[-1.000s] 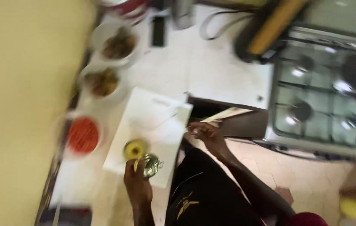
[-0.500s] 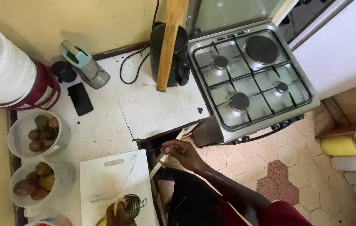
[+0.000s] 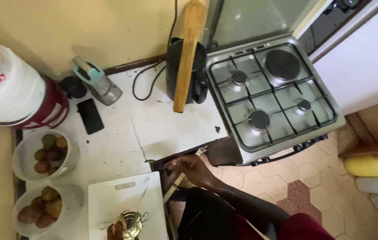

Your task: Preparing food by rinsing a bowl, opening a can with a knife, and slicing and coring a pineapple.

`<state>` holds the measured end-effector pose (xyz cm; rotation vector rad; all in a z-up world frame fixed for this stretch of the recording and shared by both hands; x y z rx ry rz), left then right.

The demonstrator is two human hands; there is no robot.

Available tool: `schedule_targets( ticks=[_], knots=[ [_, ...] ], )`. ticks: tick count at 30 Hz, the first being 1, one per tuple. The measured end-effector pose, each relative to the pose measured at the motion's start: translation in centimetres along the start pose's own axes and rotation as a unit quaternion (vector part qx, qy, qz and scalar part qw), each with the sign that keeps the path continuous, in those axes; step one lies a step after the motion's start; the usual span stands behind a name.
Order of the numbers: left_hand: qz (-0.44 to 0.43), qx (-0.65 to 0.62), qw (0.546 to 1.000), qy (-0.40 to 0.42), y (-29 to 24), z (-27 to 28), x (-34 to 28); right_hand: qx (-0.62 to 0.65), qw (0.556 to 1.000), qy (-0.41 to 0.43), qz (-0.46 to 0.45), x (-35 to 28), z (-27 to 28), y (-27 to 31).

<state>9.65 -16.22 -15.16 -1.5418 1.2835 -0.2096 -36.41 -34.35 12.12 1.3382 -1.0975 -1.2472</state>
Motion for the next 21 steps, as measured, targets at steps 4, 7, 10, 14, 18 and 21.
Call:
schedule_targets(
  ticks=[4, 7, 10, 14, 18, 21],
  knots=[
    [-0.008, -0.079, 0.997, 0.022, -0.1, -1.0, -0.2, 0.029, 0.999, 0.001, 0.020, 0.8, -1.1, -4.3],
    [-0.033, -0.141, 0.989, 0.003, -1.5, -5.1, -4.3, 0.020, 0.999, 0.048, 0.018, 1.1, -3.3, -6.9],
    [-0.073, -0.173, 0.979, -0.074, -5.8, -8.4, -9.6, 0.001, 0.994, 0.109, 0.017, 0.5, -6.1, -8.1],
    [-0.128, -0.197, 0.956, -0.178, -8.8, -5.3, -14.9, -0.030, 0.981, 0.185, -0.057, -0.8, -10.3, -11.7],
    [-0.183, -0.222, 0.917, -0.277, -10.7, -1.5, -19.0, -0.083, 0.953, 0.287, -0.038, -2.2, -14.5, -10.5],
    [-0.227, -0.227, 0.891, -0.321, -12.4, 1.1, -22.0, -0.153, 0.916, 0.365, -0.066, -2.8, -17.4, -12.2]
  ],
)
Point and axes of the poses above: each hand's wrist, its own x-axis towards the middle knuckle, its own z-axis out of the back of the hand, y = z × x, the point moved 8 cm from there along x, towards the middle knuckle, and after that the axes turned 13 degrees about -x, right-handed, at the moved point
